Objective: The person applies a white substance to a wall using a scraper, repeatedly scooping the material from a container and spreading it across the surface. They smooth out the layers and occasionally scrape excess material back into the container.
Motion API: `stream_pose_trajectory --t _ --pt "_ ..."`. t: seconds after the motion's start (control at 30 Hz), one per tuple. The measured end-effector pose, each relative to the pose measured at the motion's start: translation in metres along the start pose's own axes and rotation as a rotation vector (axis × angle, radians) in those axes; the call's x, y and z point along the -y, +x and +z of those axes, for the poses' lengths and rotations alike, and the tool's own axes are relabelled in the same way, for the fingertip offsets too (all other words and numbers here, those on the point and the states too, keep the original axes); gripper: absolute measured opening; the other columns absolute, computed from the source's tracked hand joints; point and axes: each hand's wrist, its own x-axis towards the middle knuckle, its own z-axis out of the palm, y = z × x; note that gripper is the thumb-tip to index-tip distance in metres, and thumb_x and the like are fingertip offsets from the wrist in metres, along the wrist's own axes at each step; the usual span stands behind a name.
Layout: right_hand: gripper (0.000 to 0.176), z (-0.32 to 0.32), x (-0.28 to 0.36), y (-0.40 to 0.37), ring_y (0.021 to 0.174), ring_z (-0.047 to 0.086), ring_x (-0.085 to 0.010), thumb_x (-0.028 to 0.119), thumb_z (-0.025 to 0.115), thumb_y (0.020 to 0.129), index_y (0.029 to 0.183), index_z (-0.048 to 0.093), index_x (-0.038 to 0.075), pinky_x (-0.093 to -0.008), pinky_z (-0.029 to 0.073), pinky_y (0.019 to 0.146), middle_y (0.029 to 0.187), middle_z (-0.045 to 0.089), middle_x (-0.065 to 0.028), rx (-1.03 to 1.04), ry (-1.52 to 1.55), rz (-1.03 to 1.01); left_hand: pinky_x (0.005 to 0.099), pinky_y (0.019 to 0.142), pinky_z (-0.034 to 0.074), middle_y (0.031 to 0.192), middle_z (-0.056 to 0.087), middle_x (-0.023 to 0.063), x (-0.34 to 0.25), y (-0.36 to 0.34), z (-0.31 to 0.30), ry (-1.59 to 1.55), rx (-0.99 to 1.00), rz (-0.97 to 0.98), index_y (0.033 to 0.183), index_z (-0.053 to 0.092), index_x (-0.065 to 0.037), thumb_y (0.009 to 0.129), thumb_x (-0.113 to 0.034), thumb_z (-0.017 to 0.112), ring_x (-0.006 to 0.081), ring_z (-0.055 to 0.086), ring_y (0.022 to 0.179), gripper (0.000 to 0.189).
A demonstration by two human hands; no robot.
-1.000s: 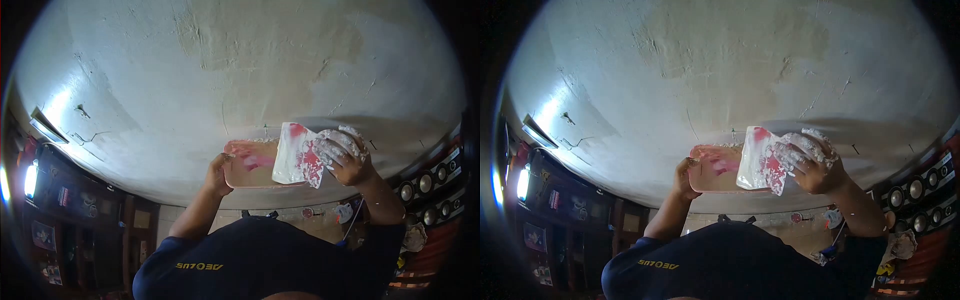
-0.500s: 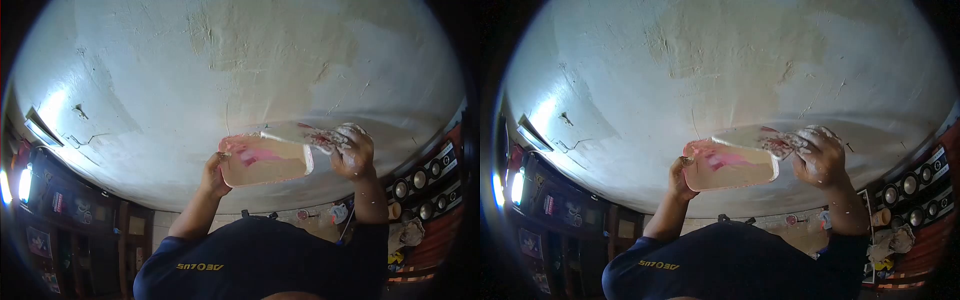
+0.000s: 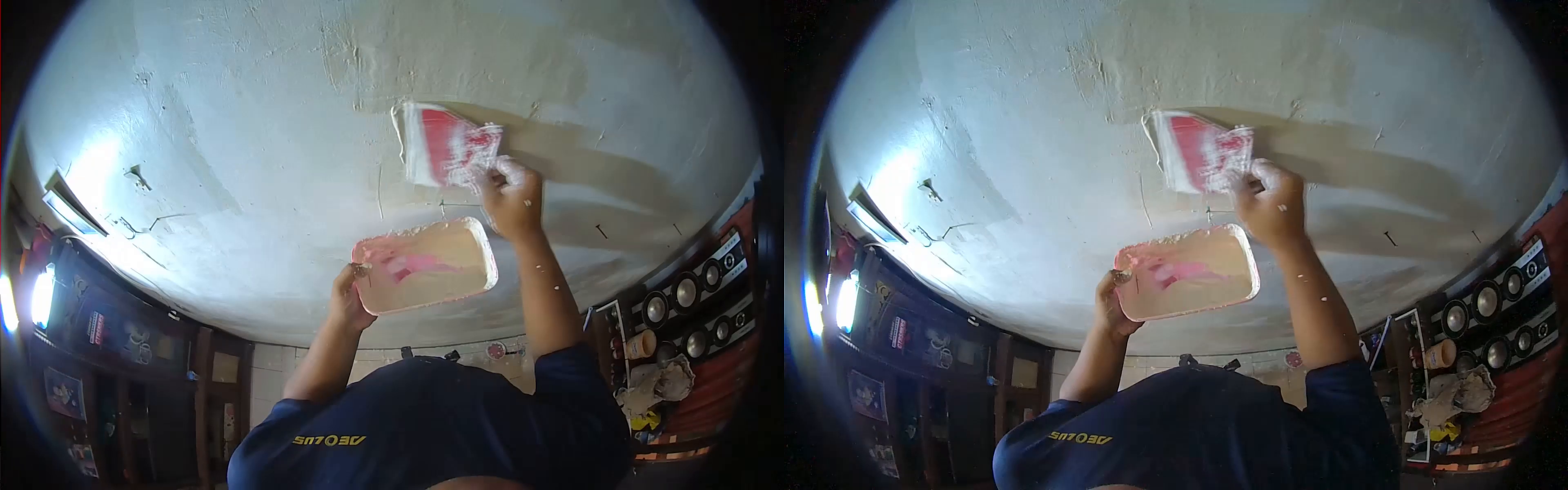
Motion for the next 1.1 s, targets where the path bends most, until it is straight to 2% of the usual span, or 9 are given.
stream_pose_trajectory --t 0.1,0.3,0.43,0.63,0.7,0.87,0.93,1.0,1.1 --pt "0.015 -0.033 -0.033 -0.012 0.053 0.05 -0.0077 0.011 0.065 0.078 0.076 0.062 -0.003 -0.0245 0.043 0.052 0.062 0.061 -0.0053 -0.107 0.124 0.296 0.0439 0.094 0.04 0.122 0.049 0.0138 0.0 -0.011 -0.012 -0.032 -0.014 -0.024 0.127 0.04 -0.004 0.078 -0.025 0.045 0.0334 0.049 0.111 0.054" --pt "0.011 -0.027 -0.006 -0.025 0.076 0.058 -0.0105 -0.001 0.06 0.081 0.09 0.062 -0.006 -0.0233 0.047 0.07 0.086 0.064 -0.0088 -0.114 0.591 0.199 0.046 0.095 0.039 0.121 0.049 0.0147 0.003 -0.017 -0.027 -0.081 -0.042 -0.087 0.126 0.04 -0.004 0.076 -0.022 0.045 0.033 0.048 0.112 0.054" --pt "0.016 0.035 0.022 0.0 0.047 0.05 -0.0205 0.012 0.067 0.073 0.069 0.058 0.0 -0.0293 0.04 0.049 0.056 0.053 -0.0117 0.02 0.241 -0.105 0.0459 0.095 0.038 0.121 0.049 0.0148 0.005 -0.019 -0.017 0.041 -0.024 -0.077 0.125 0.04 -0.004 0.074 -0.022 0.046 0.033 0.047 0.112 0.054" --pt "0.015 -0.041 -0.061 -0.013 0.054 0.056 -0.0174 0.012 0.066 0.075 0.071 0.06 -0.001 -0.0301 0.043 0.052 0.061 0.059 -0.0112 -0.261 0.003 0.171 0.0456 0.096 0.037 0.12 0.05 0.015 0.007 -0.026 -0.026 0.011 -0.043 -0.049 0.123 0.043 -0.003 0.073 -0.024 0.048 0.0329 0.047 0.112 0.055" --pt "0.016 -0.088 -0.087 -0.029 0.075 0.059 -0.0122 0.0 0.058 0.082 0.096 0.059 -0.009 -0.0241 0.049 0.07 0.087 0.064 -0.0104 -0.316 0.31 0.318 0.0457 0.097 0.037 0.121 0.049 0.015 0.009 -0.027 -0.03 -0.032 -0.019 -0.049 0.123 0.043 -0.003 0.074 -0.026 0.049 0.0327 0.047 0.112 0.055" --pt "0.013 -0.048 -0.035 -0.036 0.079 0.057 -0.0117 0.003 0.061 0.082 0.092 0.06 -0.006 -0.0257 0.048 0.071 0.087 0.062 -0.0078 -0.147 0.445 0.27 0.0457 0.097 0.038 0.123 0.048 0.015 0.012 -0.026 -0.04 0.067 -0.043 -0.091 0.125 0.042 -0.002 0.079 -0.034 0.049 0.0311 0.048 0.113 0.057" --pt "0.013 -0.01 0.001 -0.019 0.067 0.054 -0.0094 0.007 0.064 0.08 0.085 0.061 -0.005 -0.0238 0.045 0.062 0.076 0.061 -0.0056 -0.055 0.669 0.198 0.0438 0.094 0.04 0.121 0.05 0.0151 0.016 -0.024 -0.037 0.024 -0.041 -0.088 0.123 0.044 -0.003 0.077 -0.031 0.048 0.03 0.05 0.111 0.054" --pt "0.015 0.003 0.005 -0.005 0.06 0.053 -0.0098 0.012 0.066 0.077 0.078 0.061 -0.003 -0.0264 0.043 0.056 0.065 0.059 -0.0099 0.055 0.222 0.116 0.0419 0.092 0.042 0.119 0.052 0.0152 0.018 -0.023 -0.035 -0.019 -0.04 -0.088 0.122 0.046 -0.003 0.076 -0.027 0.047 0.0289 0.051 0.108 0.051" --pt "0.016 -0.017 -0.041 0.005 0.062 0.057 -0.0129 0.012 0.061 0.081 0.084 0.062 -0.003 -0.0271 0.046 0.059 0.07 0.063 -0.0117 -0.124 -0.015 0.16 0.0419 0.092 0.042 0.117 0.053 0.0153 0.018 -0.026 -0.036 -0.076 -0.046 -0.118 0.12 0.048 -0.002 0.073 -0.024 0.047 0.0292 0.052 0.108 0.052"
